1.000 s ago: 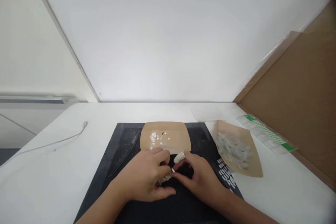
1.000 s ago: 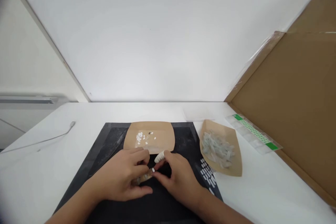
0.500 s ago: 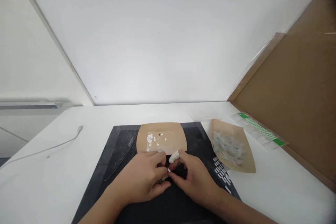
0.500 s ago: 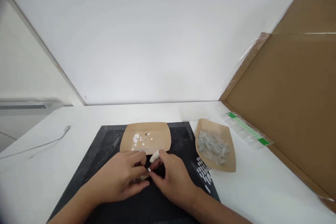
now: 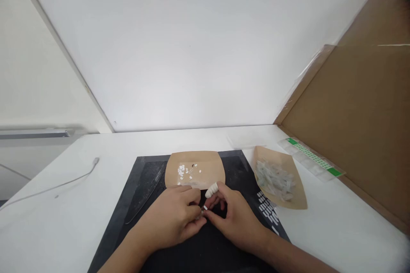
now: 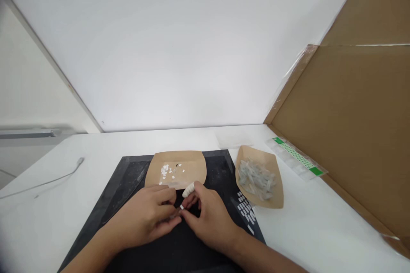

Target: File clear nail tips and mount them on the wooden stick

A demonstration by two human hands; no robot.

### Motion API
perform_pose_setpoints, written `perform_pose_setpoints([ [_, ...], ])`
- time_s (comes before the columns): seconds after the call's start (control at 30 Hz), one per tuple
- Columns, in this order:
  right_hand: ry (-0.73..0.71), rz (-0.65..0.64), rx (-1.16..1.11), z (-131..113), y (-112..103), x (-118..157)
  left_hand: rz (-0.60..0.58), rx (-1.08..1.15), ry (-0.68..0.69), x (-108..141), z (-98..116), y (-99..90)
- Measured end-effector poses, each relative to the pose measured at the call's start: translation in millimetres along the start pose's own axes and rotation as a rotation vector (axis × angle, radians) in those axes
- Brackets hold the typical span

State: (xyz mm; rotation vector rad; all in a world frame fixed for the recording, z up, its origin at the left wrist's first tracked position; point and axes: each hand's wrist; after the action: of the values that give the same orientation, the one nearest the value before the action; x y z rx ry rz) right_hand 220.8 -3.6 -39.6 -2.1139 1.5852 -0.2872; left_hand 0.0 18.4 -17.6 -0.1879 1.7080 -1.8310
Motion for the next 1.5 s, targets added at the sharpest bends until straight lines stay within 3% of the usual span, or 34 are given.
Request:
perform_pose_setpoints([
  [0.23,-0.037,0.001,0.035,-4,-4,-1,0.001,0.002,-0.002,-1,1,-2.9],
  [0.47,-0.016,0.123,0.060,-7,-16,1,0.059,-0.024,0.015,-1,3,-6.1],
  [0.63,0.003,0.116,-0.055,-3,-17,1,0.149,-0.068,0.059,-3,6,-7.9],
  [0.8,0.012,0.060,-0.314,-1,-15,-1,0.245,-0.111,0.057,-5,10,-9.9],
  [0.97,-0.036,0.048,-0.262,-3,-17,-2,0.372,-0.076,0.037,-6,12,-11.9],
  [1.5,-0.008,-0.047,-0.146,-17,-19,2,0.265,0.141,-0.018,-6,17,-6.4],
])
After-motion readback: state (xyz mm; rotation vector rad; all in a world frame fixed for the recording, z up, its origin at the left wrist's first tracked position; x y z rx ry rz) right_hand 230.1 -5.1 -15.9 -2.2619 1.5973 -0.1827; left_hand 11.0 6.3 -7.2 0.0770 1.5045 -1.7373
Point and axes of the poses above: each hand's wrist, its own x-axis away from the middle knuckle, its own y-axis out of the palm, z = x × y, and after that the axes turned 4 degrees about -x, right-handed
